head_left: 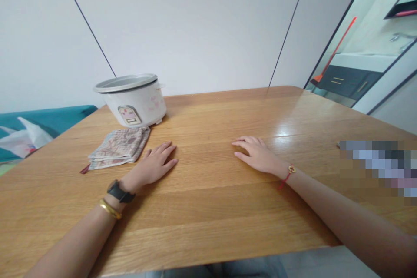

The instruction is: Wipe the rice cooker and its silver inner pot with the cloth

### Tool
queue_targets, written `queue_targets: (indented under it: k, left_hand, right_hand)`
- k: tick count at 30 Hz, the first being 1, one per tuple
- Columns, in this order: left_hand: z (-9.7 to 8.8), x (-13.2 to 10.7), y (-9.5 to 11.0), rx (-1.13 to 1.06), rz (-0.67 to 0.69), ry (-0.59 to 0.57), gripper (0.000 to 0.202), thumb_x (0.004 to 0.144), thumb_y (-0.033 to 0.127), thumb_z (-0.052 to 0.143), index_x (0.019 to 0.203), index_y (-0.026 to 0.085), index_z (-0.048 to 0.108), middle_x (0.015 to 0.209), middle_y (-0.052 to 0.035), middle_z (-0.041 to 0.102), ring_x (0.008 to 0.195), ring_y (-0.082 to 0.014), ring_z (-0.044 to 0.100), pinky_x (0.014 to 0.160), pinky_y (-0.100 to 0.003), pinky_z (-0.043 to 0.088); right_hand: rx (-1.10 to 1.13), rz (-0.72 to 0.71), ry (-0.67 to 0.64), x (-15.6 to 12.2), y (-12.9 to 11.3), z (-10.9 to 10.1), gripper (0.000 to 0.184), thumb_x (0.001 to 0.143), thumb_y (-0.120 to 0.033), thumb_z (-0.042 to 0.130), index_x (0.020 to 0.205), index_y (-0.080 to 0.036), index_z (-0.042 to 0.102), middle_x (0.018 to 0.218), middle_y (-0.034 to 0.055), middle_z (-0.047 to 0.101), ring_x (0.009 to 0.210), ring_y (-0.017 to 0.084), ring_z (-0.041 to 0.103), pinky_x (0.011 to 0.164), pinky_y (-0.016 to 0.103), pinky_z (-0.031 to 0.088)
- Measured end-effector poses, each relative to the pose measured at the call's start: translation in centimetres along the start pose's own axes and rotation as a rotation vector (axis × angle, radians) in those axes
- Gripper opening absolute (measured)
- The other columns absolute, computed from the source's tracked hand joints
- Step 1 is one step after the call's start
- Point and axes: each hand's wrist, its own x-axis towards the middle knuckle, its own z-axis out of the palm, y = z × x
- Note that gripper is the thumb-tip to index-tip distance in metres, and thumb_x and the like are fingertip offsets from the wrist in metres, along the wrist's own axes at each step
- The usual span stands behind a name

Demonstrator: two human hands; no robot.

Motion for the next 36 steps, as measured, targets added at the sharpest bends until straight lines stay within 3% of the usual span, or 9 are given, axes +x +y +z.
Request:
queue_targets:
  k: [20,23,28,36]
  left_hand:
    - [-0.1,0.0,0.0,0.009,0.001,0.003,0.07,0.1,0.063,0.031,0.156,0.021,0.041,0.165,-0.0126,0.034,0.15,-0.0321,0.034,0.122,-0.057,0.025]
    - [-0.5,-0.1,0.4,0.025,0.001,-0.006,0.07,0.1,0.061,0.031,0.156,0.02,0.04,0.165,-0.0134,0.033,0.15,-0.0333,0.034,0.121,-0.059,0.026]
    - [-1.4,-0.1,1.1,0.05,0.043,-0.011,0.063,0.1,0.056,0.035,0.15,0.02,0.05,0.161,-0.0124,0.04,0.147,-0.0344,0.039,0.117,-0.063,0.03]
    - [-1.5,-0.2,1.2,-0.005,0.103,0.047,0.053,0.1,0.051,0.043,0.14,0.022,0.061,0.156,-0.0105,0.049,0.142,-0.0312,0.047,0.12,-0.056,0.029]
  right_hand:
    - [-0.005,0.024,-0.025,-0.1,-0.4,-0.3,0.044,0.098,-0.045,0.046,0.135,-0.026,0.061,0.144,0.0103,0.058,0.134,0.03,0.05,0.116,0.057,0.033]
    - [-0.021,0.069,-0.02,-0.2,-0.9,-0.3,0.05,0.096,-0.05,0.051,0.138,-0.025,0.06,0.148,0.012,0.053,0.139,0.033,0.045,0.117,0.061,0.03]
    - [-0.073,0.187,0.018,-0.4,-1.8,-0.3,0.057,0.091,-0.062,0.056,0.135,-0.027,0.062,0.159,0.0134,0.04,0.148,0.04,0.029,0.115,0.075,0.015]
    - [-0.003,0.194,0.07,-0.4,-1.4,0.0,0.044,0.091,-0.052,0.058,0.126,-0.026,0.066,0.154,0.0127,0.047,0.144,0.038,0.035,0.115,0.071,0.022]
